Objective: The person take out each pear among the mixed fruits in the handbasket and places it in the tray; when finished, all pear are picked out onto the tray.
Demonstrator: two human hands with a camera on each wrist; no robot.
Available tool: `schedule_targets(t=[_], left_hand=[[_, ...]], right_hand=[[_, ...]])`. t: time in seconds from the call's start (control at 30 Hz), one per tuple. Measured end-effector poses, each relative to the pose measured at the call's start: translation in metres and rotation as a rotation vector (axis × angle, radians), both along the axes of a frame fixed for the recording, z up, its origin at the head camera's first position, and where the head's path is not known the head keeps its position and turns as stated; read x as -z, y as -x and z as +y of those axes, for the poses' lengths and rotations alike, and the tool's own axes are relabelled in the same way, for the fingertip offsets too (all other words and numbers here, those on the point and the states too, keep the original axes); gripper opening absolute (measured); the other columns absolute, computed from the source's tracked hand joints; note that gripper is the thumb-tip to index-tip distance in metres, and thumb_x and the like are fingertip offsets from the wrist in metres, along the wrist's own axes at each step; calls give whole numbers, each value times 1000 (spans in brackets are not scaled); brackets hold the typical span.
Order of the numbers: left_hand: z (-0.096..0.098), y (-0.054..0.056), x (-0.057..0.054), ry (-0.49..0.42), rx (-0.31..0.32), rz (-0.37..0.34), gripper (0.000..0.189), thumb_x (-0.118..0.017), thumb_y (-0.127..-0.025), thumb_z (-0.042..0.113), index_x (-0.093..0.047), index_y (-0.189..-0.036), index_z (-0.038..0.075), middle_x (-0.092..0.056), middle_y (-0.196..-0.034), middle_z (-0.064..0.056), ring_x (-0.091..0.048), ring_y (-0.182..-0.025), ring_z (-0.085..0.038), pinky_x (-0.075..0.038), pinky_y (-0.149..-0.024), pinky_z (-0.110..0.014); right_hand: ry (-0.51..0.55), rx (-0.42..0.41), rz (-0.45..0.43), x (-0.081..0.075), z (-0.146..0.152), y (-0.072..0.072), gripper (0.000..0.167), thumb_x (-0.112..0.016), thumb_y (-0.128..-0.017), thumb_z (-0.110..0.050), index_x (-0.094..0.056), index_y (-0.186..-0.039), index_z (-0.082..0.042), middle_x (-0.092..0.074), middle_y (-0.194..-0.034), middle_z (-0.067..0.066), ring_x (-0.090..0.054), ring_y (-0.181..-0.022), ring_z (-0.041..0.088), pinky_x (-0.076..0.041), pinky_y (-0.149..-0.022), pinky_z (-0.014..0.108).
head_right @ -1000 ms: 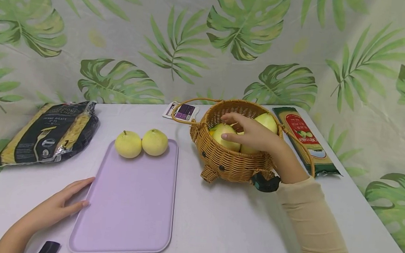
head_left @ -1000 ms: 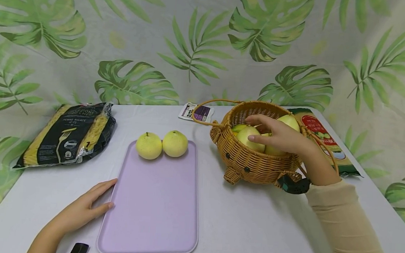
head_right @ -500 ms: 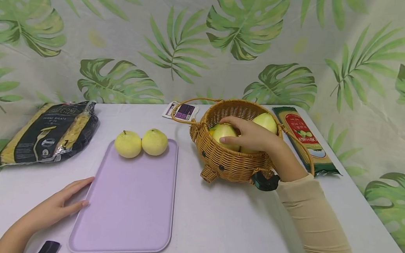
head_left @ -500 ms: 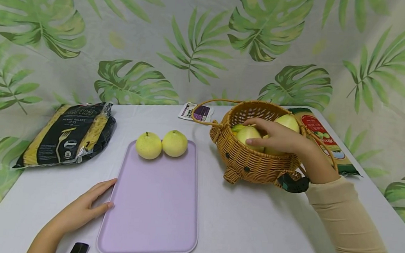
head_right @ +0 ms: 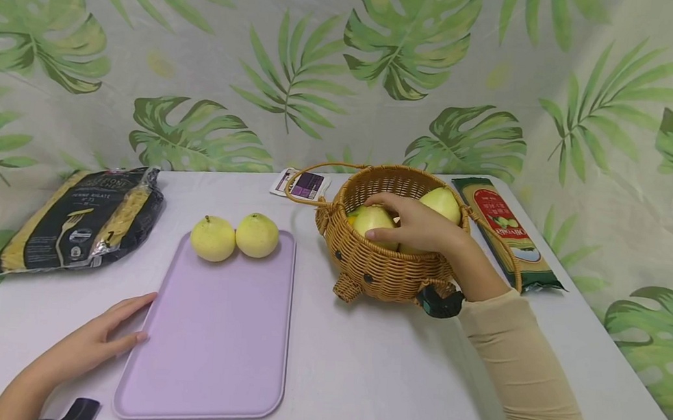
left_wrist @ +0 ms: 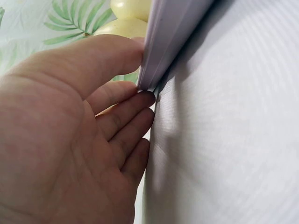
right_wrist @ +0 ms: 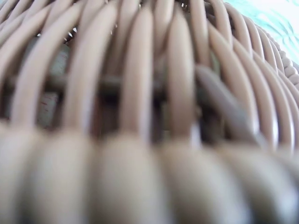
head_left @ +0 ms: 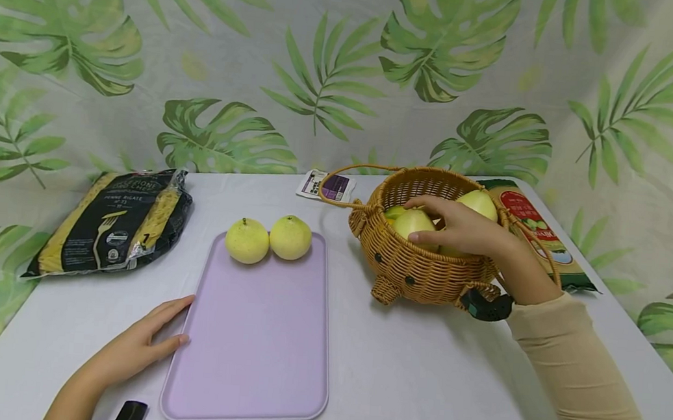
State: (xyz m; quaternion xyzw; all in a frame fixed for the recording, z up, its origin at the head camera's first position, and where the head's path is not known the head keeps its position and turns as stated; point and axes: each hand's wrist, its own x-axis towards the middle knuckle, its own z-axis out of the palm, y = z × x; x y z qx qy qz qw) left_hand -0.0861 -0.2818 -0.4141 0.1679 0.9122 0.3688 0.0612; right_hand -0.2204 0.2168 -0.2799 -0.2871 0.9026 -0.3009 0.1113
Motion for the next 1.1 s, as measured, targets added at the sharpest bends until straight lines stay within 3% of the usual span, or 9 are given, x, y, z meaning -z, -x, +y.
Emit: schedule_targets(t=[0.2,0.43,0.63,0.7,0.87,0.97,1.1], left_hand=[[-1,1,1,-6,5,9,61,-58,-88,30,-31,-141,16,-35,-137,-11,-20,-123,4,-12,-89,-1],[-1,1,0,-12,7,18,61,-58,-88,29,-32,-140,14,-35,-136,-12,-19,-122,6,-12,-89,-1],[1,-1,-2,-15,17,28,60,-60,-87,26,-32,-140,12,-36,-136,-13,-26,-127,-23,-12,-89,-1],[1,-1,-1,-14,18,30,60,-60,-87,25,-33,-140,12,-36,-135,-14,-25,-127,-19,-12,-89,-1],[-1,1,2,-4,6,21,61,-59,-88,29,-32,-140,13,-36,-136,-12,-19,-122,6,-12,-89,-1],[-1,1,2,4,1,17,61,-58,-88,30,-32,-140,15,-36,-136,-11,-21,-124,1,-12,-89,-1],[0,2,1,10,0,21,61,-58,-88,30,-32,-140,15,-36,-136,-11,-22,-125,-2,-12,-89,-1]], right_hand=[[28,23,44,2,1,-2,59,-65,-82,-32,-41,-131,-7,-46,-124,12,-47,-106,26,-43,-81,42],[80,109,118,4,0,-4,62,-70,-79,-32,-43,-130,-9,-48,-122,9,-46,-106,26,-41,-81,45],[166,156,168,1,0,-5,59,-72,-77,-25,-45,-127,-9,-46,-125,10,-44,-111,30,-38,-88,50],[214,157,200,0,0,-6,58,-73,-76,-21,-46,-126,-9,-46,-126,10,-45,-110,30,-39,-88,49],[307,184,275,-10,-2,-15,58,-74,-74,-13,-49,-126,-10,-45,-129,10,-51,-104,35,-44,-82,48],[345,183,331,-17,-8,-24,59,-75,-73,-9,-49,-127,-11,-47,-128,8,-52,-104,34,-45,-81,42],[442,93,405,-17,-26,-35,61,-75,-70,0,-51,-125,-7,-51,-123,6,-51,-106,24,-43,-85,30]])
